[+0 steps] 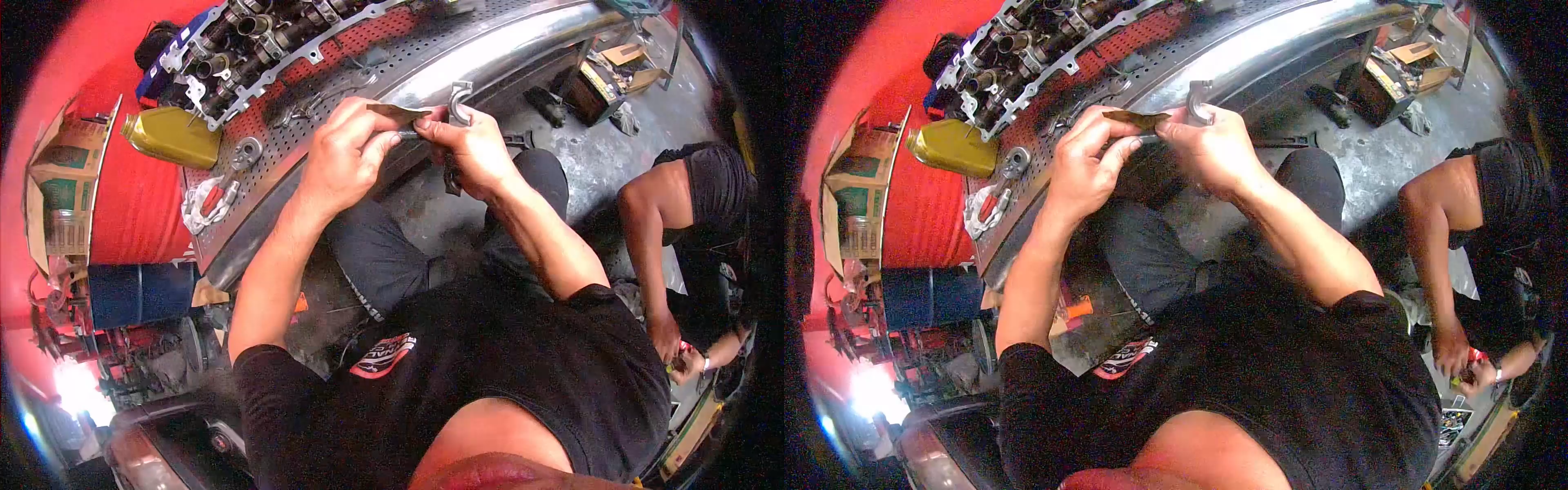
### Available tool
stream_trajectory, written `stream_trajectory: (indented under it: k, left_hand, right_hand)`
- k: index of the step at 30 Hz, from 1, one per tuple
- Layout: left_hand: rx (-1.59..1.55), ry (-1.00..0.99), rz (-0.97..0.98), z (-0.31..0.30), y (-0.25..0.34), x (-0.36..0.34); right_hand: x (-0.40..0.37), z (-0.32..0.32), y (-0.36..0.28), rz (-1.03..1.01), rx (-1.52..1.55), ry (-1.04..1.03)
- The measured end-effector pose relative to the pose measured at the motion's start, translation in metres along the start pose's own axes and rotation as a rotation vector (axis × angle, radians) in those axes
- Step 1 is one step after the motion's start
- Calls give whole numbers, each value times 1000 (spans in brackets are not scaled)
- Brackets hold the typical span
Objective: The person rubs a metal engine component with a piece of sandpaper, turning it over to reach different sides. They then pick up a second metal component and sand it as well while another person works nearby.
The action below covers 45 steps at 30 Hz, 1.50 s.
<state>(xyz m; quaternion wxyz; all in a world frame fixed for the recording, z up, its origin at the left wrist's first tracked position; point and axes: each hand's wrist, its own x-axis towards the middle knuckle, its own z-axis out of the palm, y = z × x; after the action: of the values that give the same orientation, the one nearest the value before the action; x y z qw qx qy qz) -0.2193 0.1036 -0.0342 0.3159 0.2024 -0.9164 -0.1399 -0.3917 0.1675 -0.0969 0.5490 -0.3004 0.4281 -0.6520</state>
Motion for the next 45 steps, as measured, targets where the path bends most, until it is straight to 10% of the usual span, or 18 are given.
stream_trajectory:
  k: [11,20,30,45]
  left_hand:
    - [-1287,1,-638,16,-27,-7]
    - [-1003,234,-662,26,-16,-15]
    - [-757,12,-497,9,-9,-8]
    - [-978,158,-774,11,-7,-2]
  right_hand:
    - [-11,5,-21,-196,-359,19]
    - [-4,7,-12,-121,-343,-95]
    - [8,-15,-26,184,-132,-285]
    - [17,-10,-26,-131,-300,-298]
